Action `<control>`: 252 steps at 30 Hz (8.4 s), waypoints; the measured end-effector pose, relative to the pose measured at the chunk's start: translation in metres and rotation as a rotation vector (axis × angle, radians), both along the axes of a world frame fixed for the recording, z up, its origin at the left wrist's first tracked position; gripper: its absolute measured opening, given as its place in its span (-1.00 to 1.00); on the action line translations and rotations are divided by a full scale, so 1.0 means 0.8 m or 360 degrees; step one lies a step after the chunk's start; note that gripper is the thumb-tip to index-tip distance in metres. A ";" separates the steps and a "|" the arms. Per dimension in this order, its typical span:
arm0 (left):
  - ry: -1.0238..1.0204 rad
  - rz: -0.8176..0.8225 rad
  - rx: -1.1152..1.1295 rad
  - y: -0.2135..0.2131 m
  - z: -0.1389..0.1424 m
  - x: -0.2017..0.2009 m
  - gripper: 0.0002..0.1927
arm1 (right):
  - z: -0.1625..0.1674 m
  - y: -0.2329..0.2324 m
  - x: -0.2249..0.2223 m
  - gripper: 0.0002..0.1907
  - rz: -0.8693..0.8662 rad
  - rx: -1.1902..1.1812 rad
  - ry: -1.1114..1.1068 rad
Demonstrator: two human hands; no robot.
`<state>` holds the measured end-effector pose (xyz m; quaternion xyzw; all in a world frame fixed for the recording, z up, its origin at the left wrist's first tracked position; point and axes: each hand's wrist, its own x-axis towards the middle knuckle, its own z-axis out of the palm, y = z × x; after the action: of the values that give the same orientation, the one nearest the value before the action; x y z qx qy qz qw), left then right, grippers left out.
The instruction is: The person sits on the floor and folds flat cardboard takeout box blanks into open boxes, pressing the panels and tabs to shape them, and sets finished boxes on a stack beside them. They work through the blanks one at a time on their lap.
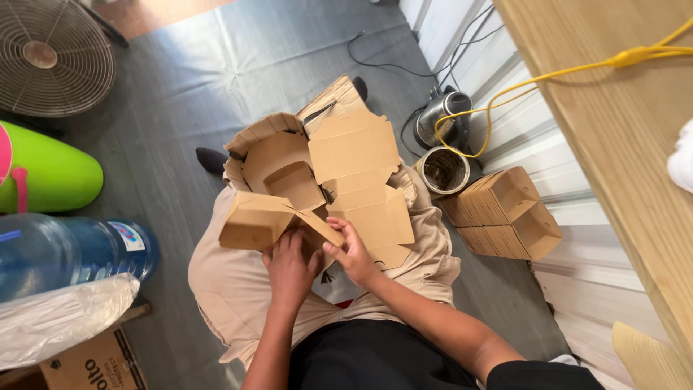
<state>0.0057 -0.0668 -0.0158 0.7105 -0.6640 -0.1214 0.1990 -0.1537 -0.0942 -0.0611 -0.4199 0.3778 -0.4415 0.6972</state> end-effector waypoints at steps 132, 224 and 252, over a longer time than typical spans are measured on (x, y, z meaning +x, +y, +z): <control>-0.0070 0.0515 -0.0138 0.003 -0.005 0.013 -0.79 | 0.018 0.023 -0.001 0.04 0.0780 -0.1194 0.2148; -0.0539 -0.0203 -0.0250 -0.124 -0.035 0.031 -0.82 | -0.011 -0.017 0.019 0.14 0.0748 -0.1058 0.2032; -0.0439 -0.0308 -0.0088 -0.098 0.006 -0.031 -0.29 | 0.001 -0.006 -0.014 0.14 0.0655 -0.1039 0.1863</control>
<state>-0.0189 -0.1453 -0.0110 0.6475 -0.7534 -0.0228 0.1127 -0.1653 -0.0992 -0.0601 -0.8395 0.4520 -0.0926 0.2870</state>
